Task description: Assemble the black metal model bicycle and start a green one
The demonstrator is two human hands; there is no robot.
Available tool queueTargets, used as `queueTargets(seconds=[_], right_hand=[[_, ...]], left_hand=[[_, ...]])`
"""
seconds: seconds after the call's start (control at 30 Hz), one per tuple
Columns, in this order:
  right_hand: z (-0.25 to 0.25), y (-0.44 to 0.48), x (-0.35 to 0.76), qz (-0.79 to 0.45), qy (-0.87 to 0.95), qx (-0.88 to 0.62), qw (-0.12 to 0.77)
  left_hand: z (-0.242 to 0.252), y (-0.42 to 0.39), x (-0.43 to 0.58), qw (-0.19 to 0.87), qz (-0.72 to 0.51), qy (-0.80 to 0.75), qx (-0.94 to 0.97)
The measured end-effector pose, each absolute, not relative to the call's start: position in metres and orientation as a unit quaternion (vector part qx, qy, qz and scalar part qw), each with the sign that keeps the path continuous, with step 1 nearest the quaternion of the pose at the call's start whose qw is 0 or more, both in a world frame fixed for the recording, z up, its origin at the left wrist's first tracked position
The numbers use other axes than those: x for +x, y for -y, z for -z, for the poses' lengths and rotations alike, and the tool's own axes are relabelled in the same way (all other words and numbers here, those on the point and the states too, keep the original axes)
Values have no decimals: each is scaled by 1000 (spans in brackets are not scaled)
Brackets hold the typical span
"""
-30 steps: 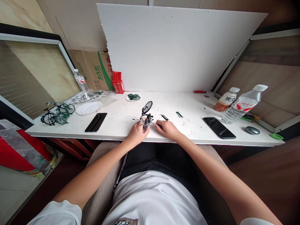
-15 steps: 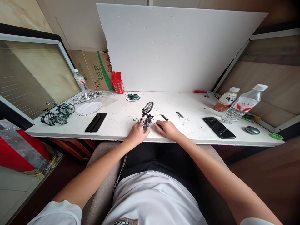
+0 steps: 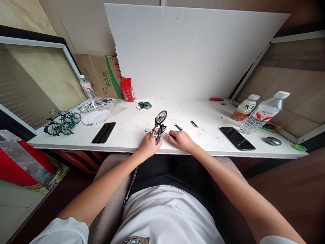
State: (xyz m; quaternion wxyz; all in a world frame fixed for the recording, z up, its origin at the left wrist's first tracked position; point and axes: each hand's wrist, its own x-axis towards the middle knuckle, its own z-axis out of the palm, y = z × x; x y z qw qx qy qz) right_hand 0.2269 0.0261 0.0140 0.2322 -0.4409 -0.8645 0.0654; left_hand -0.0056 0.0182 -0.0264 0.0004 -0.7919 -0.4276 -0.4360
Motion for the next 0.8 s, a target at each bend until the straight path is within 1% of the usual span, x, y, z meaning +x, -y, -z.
queueTargets(seconds=[0.8], right_hand=[[-12, -28, 227, -54, 866, -440, 231]], left_hand=[[27, -17, -4, 12, 414, 436, -799]])
